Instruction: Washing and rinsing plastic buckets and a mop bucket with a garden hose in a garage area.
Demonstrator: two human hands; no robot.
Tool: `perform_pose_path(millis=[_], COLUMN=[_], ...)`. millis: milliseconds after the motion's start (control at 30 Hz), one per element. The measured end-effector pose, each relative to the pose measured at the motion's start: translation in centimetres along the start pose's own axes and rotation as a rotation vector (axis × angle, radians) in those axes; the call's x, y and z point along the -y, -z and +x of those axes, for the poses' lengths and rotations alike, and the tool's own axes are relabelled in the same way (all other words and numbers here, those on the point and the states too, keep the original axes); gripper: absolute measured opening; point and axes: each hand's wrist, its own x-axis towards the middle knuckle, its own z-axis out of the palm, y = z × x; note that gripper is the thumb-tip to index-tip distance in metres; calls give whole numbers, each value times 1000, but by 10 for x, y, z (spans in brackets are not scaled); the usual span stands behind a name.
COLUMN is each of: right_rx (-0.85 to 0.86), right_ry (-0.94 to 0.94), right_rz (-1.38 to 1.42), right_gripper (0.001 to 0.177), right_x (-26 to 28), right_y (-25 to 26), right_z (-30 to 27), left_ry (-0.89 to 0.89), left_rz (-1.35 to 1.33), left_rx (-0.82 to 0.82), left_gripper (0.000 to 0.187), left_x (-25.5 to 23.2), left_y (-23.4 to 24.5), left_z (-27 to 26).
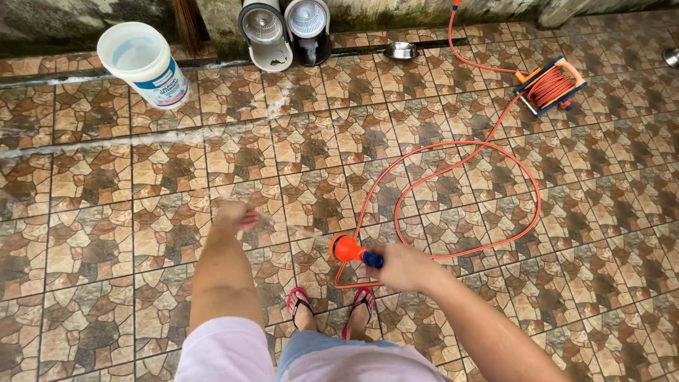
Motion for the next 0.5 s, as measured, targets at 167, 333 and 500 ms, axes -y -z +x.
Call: perform_pose_path(millis=[167, 333, 500], right_rx=[195, 429, 536], right_ry=[-216, -475, -569], right_rz=[-94, 285, 342], right_gripper=[42, 18, 18], right_x=[-53, -164, -179], right_y=[-49, -146, -192], right_z=[97, 164, 168], left_ry=[-190, -255, -12], left_rz=[-164, 650, 722], left_rx=[127, -25, -7], left_gripper=[19, 35, 33], left_x=[66, 219, 423], left_y=[-5, 64, 153], left_z=[-30, -36, -116])
